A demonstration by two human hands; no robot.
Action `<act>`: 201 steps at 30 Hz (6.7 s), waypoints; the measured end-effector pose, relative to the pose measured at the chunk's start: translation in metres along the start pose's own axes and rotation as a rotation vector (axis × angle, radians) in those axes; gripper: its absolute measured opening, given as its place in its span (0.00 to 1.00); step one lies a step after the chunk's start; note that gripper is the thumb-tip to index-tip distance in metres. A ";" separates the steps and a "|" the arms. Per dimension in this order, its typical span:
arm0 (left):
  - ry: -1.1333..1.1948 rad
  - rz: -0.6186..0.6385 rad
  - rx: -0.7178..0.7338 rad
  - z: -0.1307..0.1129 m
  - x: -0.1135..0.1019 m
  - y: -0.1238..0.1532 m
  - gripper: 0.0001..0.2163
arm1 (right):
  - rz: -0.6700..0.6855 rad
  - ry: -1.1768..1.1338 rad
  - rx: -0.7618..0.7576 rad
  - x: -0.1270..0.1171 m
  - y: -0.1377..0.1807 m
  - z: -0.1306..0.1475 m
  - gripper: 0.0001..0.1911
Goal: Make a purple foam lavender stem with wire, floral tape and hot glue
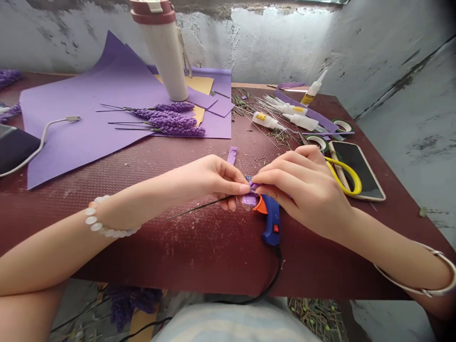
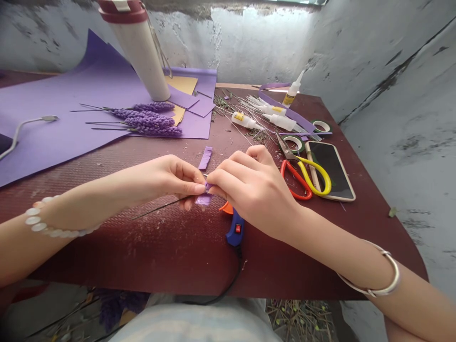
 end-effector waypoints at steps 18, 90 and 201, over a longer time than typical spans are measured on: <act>0.076 -0.101 0.028 0.002 -0.007 -0.002 0.12 | -0.191 0.064 -0.087 -0.007 0.006 0.002 0.06; 0.179 0.013 0.106 0.014 0.009 -0.010 0.18 | 0.144 -0.075 0.055 0.007 -0.002 0.004 0.07; -1.013 -0.741 0.641 -0.031 0.015 0.030 0.04 | -0.176 -0.092 0.210 -0.002 0.012 -0.009 0.02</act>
Point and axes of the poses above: each hand's wrist, its own y-axis away from the middle knuckle, its own x-axis out of the palm, z = x × y, the point moved 7 cm from there along -y, towards the middle knuckle, and after that the axes turned 6 degrees about -y, right-handed, at the moved point
